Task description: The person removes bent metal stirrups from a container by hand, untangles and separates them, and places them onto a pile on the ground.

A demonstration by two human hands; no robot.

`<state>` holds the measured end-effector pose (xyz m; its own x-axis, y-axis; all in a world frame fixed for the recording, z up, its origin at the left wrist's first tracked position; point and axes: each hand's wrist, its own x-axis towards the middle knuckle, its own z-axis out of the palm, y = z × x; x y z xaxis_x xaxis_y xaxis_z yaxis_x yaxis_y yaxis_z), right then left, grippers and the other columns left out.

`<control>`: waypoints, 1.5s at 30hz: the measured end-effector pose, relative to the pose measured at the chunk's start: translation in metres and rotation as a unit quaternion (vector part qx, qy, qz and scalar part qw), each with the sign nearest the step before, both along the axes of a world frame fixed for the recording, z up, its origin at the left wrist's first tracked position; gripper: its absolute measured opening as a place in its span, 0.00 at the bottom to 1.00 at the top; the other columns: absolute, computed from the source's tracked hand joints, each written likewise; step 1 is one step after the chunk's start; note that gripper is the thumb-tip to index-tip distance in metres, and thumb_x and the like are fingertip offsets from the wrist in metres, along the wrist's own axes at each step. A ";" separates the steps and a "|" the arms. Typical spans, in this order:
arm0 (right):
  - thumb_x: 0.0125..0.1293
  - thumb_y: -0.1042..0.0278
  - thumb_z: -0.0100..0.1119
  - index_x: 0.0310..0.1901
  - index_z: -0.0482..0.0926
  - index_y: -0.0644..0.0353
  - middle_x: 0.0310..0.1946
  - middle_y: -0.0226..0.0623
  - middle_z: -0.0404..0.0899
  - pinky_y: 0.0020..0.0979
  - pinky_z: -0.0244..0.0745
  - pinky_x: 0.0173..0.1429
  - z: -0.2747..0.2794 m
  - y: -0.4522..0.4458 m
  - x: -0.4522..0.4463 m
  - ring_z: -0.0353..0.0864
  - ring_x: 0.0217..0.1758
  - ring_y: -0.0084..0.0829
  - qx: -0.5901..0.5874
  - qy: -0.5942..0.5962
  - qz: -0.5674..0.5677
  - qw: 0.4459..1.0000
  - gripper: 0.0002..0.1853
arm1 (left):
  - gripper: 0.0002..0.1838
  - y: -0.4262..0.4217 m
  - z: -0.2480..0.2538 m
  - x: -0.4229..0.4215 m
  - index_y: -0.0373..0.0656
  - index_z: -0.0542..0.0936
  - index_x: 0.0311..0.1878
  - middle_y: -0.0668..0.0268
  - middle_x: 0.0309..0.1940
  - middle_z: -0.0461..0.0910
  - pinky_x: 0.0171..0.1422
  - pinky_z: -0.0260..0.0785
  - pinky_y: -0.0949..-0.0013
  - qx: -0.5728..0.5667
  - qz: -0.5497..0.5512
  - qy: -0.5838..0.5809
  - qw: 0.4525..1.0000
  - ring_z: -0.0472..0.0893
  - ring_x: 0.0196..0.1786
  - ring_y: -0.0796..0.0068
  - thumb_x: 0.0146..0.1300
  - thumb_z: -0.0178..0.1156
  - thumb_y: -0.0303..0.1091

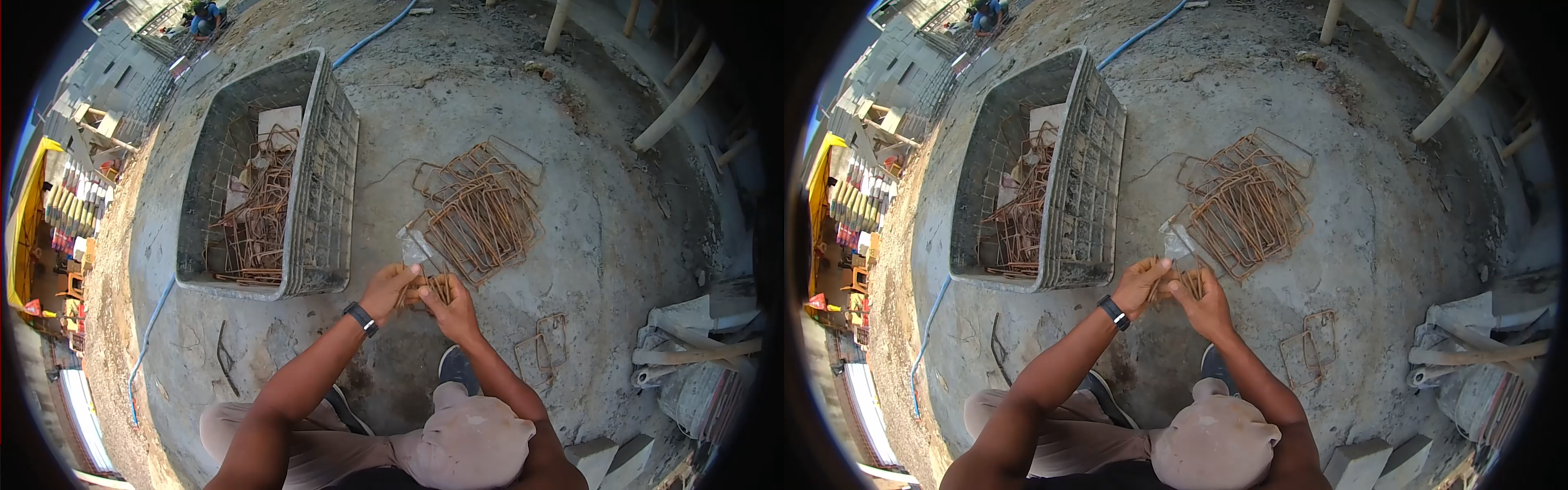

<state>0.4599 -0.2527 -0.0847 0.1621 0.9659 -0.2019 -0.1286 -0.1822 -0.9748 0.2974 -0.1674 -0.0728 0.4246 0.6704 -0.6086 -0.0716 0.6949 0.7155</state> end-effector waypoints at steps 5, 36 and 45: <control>0.74 0.51 0.63 0.43 0.80 0.62 0.35 0.30 0.83 0.26 0.72 0.39 -0.014 0.004 -0.005 0.78 0.36 0.18 -0.028 0.048 -0.038 0.998 0.18 | 0.17 -0.007 0.005 -0.001 0.41 0.78 0.53 0.61 0.46 0.85 0.48 0.80 0.66 -0.014 0.031 -0.005 0.999 0.86 0.48 0.70 0.72 0.65 0.43; 0.71 0.74 0.61 0.53 0.77 0.64 0.40 0.33 0.82 0.28 0.77 0.48 0.035 0.047 -0.010 0.80 0.42 0.20 0.110 0.261 -0.113 0.952 0.11 | 0.31 -0.023 0.106 0.016 0.39 0.75 0.68 0.54 0.64 0.75 0.59 0.78 0.62 0.497 -0.055 0.121 0.857 0.79 0.64 0.61 0.65 0.71 0.39; 0.71 0.78 0.60 0.53 0.74 0.59 0.44 0.35 0.81 0.36 0.78 0.52 -0.123 0.018 0.000 0.83 0.45 0.31 -0.185 0.265 -0.275 0.905 0.11 | 0.30 -0.016 0.010 -0.016 0.38 0.77 0.64 0.47 0.63 0.75 0.56 0.78 0.57 0.471 -0.160 0.321 0.806 0.82 0.60 0.52 0.65 0.70 0.45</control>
